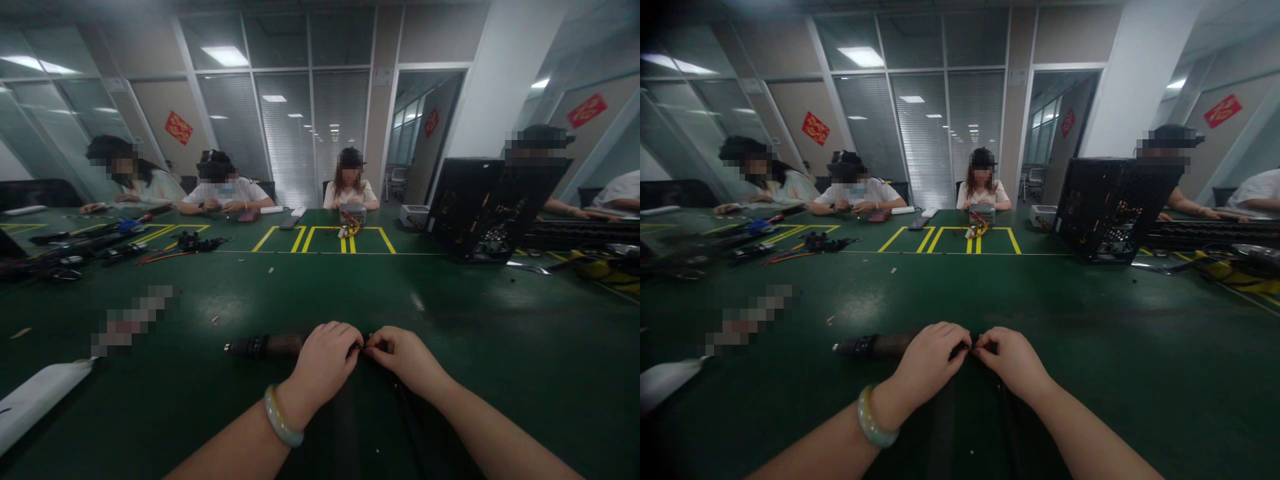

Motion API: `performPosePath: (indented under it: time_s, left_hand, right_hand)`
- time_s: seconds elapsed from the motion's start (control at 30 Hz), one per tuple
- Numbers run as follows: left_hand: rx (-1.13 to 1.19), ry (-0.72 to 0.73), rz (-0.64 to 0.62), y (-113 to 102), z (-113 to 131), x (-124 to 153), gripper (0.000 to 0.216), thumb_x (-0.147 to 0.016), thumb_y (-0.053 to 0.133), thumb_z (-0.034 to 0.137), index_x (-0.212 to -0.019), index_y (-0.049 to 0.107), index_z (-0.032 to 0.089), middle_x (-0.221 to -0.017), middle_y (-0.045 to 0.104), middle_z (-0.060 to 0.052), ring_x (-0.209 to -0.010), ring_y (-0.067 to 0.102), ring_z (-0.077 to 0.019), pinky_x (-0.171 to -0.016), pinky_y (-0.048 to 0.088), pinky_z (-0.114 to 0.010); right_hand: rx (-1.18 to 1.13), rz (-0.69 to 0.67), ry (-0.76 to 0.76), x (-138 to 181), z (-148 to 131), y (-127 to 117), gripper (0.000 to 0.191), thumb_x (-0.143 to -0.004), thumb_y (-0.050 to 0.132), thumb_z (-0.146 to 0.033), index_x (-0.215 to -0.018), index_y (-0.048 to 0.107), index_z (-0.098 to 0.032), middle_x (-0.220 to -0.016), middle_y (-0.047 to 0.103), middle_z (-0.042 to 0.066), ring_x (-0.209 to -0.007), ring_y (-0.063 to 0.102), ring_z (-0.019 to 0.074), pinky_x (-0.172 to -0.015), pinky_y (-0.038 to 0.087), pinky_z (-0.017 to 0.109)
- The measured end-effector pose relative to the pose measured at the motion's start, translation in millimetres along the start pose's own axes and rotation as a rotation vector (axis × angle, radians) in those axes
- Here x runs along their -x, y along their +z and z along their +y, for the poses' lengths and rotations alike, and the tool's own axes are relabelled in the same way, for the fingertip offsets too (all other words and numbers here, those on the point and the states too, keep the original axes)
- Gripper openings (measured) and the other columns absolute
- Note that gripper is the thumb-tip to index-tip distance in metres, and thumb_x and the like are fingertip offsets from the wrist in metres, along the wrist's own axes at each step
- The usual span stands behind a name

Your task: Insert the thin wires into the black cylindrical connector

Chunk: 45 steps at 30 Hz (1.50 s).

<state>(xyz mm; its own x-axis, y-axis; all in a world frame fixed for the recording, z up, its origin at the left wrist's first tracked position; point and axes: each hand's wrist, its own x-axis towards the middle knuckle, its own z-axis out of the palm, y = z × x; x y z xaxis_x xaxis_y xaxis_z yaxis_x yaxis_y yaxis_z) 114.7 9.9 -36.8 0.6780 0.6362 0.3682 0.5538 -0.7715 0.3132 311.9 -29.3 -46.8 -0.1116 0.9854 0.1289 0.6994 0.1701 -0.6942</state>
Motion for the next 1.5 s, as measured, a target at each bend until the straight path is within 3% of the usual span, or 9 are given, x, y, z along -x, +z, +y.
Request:
performPosePath:
  time_s: [1.17,1.5]
  left_hand:
    - [-0.017,-0.008,0.012,0.1,0.7,-0.1,0.019,-0.084,0.061,0.012,-0.098,0.056,0.024,-0.106,0.061,0.001,-0.099,0.056,-0.0195,-0.089,0.043,-0.035]
    - [-0.050,0.013,-0.004,-1.0,0.9,-0.1,0.010,-0.087,0.059,0.014,-0.094,0.058,0.022,-0.105,0.061,-0.001,-0.099,0.057,-0.0202,-0.088,0.043,-0.036]
  right_hand:
    - [0.007,-0.003,0.009,-0.8,1.2,-0.2,0.007,-0.086,0.065,-0.026,-0.085,0.072,-0.025,-0.087,0.068,-0.002,-0.075,0.060,0.0157,-0.066,0.041,0.024]
    - [0.001,-0.013,0.021,-0.3,-1.4,-1.2,0.008,-0.086,0.065,-0.027,-0.084,0.071,-0.024,-0.086,0.068,-0.002,-0.076,0.061,0.0165,-0.067,0.042,0.024]
